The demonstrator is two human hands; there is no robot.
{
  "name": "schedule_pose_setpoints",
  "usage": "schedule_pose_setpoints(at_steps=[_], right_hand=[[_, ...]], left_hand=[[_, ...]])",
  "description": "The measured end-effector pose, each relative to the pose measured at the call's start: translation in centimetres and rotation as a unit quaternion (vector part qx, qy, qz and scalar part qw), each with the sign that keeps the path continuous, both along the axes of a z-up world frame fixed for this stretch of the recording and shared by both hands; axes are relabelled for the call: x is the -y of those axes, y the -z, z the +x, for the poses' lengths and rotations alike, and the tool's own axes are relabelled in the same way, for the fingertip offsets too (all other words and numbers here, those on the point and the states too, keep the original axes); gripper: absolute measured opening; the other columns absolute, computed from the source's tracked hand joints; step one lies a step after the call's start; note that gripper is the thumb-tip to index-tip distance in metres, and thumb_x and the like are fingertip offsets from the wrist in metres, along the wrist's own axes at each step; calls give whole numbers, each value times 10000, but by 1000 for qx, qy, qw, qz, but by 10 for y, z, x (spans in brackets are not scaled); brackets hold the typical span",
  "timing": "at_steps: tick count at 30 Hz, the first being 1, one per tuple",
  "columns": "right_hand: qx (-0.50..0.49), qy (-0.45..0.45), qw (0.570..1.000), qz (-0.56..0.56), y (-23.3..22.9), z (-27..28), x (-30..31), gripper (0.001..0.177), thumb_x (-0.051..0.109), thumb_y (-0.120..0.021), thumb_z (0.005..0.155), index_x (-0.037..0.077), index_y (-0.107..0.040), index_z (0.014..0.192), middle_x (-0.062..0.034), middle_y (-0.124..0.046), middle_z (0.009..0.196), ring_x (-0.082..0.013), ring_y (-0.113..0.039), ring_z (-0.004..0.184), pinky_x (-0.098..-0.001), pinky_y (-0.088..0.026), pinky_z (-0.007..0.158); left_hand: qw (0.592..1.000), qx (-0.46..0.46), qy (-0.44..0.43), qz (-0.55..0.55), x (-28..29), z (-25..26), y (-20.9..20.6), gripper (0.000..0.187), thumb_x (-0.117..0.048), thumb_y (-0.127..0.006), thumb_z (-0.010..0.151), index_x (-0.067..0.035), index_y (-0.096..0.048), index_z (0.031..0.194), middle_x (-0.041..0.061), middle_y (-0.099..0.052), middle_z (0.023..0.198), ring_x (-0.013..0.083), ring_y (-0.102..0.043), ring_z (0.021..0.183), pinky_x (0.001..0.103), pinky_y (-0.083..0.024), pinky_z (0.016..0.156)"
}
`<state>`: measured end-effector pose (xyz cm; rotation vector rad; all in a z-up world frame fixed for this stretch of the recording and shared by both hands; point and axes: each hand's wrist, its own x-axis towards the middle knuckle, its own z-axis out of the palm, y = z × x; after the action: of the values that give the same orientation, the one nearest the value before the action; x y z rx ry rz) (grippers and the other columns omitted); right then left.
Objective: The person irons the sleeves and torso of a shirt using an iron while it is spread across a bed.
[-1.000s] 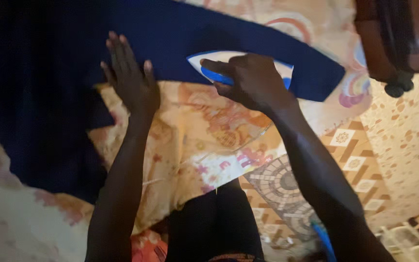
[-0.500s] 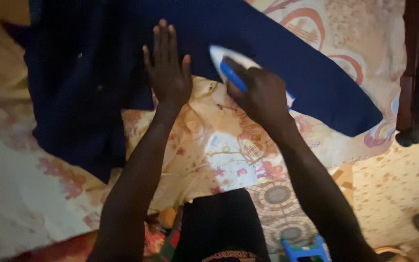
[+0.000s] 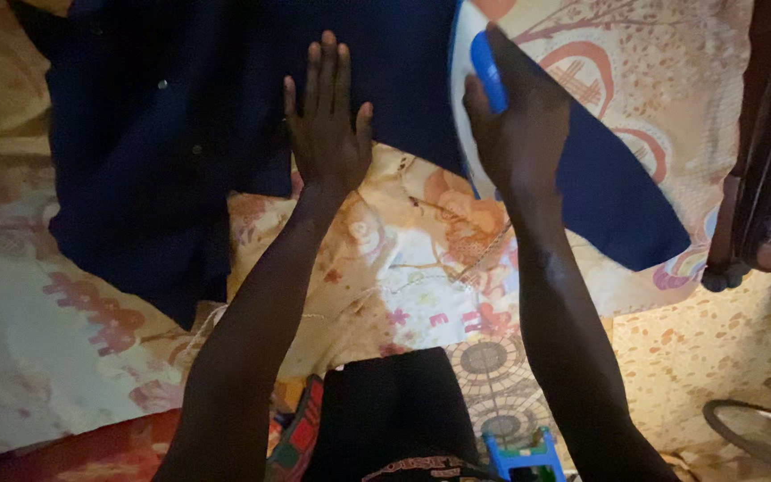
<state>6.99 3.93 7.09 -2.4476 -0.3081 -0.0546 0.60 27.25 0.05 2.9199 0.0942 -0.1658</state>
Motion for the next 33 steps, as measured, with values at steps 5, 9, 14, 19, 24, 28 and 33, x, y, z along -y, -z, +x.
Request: schedule_pose_setpoints(at_steps=[5,9,14,19,24,28,33], right_hand=[[-61,110,992,-20,-11,-40,23,463,178,-747,1030,9,-622,1443,-251,-724,1216,-427,-721,982,-460,-567,851],[-8,121,993,-11,-5,-57,36,464,131,-722,1052,-23,-572,1463,-303,-689,1309,-440,-745,1054,-453,-603,859],[17,116,992,-36,15,-31,50,465,91,-721,1044,-19,-570,1470,-285,-705,1269,-438,-736,1122,-472,-604,938],[14,165,985,-39,0,-67,53,481,121,-763,1030,-14,-587,1456,-297,-709,1210,-452,-726,1060,-474,-604,874],[-57,238,969,-34,-1,-72,65,477,152,-748,1003,-19,-600,1423,-287,-729,1129,-422,-755,877,-460,-583,731],[-7,231,973,-12,6,-75,75,464,142,-754,1048,-23,-588,1449,-285,-722,1188,-430,-752,973,-438,-603,780],[-78,271,959,-29,-7,-103,81,491,171,-745,1008,11,-599,1448,-258,-740,1105,-372,-787,946,-430,-606,773]], left_hand=[[999,-33,10,14,0,5,-1,684,-429,-415,1136,-67,-204,1676,82,-139,1752,234,-118,1631,537,-74,1314],[999,-36,-9,30,4,9,-4,652,-433,-353,1143,-104,-201,1685,43,-133,1758,215,-118,1639,519,-67,1327],[995,-77,-6,55,5,6,-4,654,-439,-314,1143,-93,-192,1685,59,-147,1759,223,-122,1636,521,-60,1312],[1000,14,-9,18,10,7,-2,649,-443,-327,1145,-101,-220,1687,46,-166,1766,213,-135,1659,509,-67,1352],[999,-8,-6,47,18,7,-4,636,-421,-315,1147,-69,-241,1671,85,-185,1754,247,-150,1638,547,-58,1308],[986,95,48,-128,65,11,9,661,-485,-388,1123,-122,-249,1657,48,-178,1755,250,-91,1674,485,-59,1381],[948,-36,306,-84,135,22,5,683,-421,-450,1141,-78,-191,1672,86,-159,1747,241,-138,1621,556,-82,1302]])
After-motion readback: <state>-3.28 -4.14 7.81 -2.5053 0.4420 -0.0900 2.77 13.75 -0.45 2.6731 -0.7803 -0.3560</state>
